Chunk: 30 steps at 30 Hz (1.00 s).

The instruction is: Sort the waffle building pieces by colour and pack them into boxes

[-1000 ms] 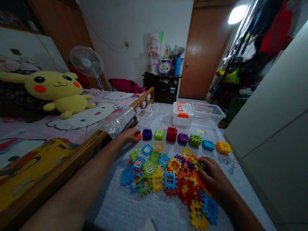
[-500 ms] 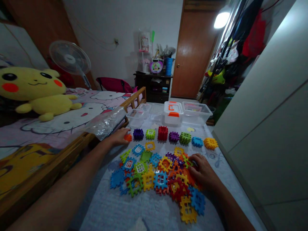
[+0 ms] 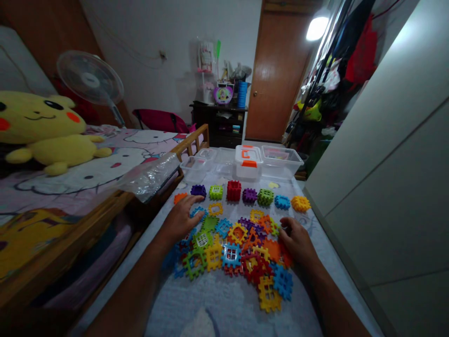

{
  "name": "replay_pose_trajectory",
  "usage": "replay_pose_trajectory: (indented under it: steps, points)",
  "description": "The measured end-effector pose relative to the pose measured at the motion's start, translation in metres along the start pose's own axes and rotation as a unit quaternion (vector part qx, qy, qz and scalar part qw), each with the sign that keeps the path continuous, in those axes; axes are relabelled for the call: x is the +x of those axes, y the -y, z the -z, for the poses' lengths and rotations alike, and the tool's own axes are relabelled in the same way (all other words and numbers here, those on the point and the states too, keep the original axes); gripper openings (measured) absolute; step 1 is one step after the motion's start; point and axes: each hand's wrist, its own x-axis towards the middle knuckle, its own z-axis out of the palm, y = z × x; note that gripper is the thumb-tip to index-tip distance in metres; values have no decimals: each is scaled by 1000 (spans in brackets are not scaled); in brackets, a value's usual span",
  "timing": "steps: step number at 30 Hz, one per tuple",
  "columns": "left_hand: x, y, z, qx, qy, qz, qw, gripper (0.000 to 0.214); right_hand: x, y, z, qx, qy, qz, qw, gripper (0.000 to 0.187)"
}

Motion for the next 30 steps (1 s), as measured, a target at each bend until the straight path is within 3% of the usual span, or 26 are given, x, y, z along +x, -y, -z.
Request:
replay_pose_trajectory:
  steps: [4,10,17,23,30]
  points:
    - [-3,19,-8,-17,11,33,999,42,1,-2,-1,-5,13,9,1000,35]
    - [-10,47,-9,-119,91,116,982,52,3,1,-5,9,54,25,998,47]
    - [-8,50,-6,-182,94,148,968,57,5,4,-5,-8,83,20,996,41]
    - [-8,57,-8,-194,83,151,966,58,5,7,6,59,93,-14,994,16]
    - [-8,59,-9,-250,58,172,951,61,6,-2,15,205,62,-86,973,32]
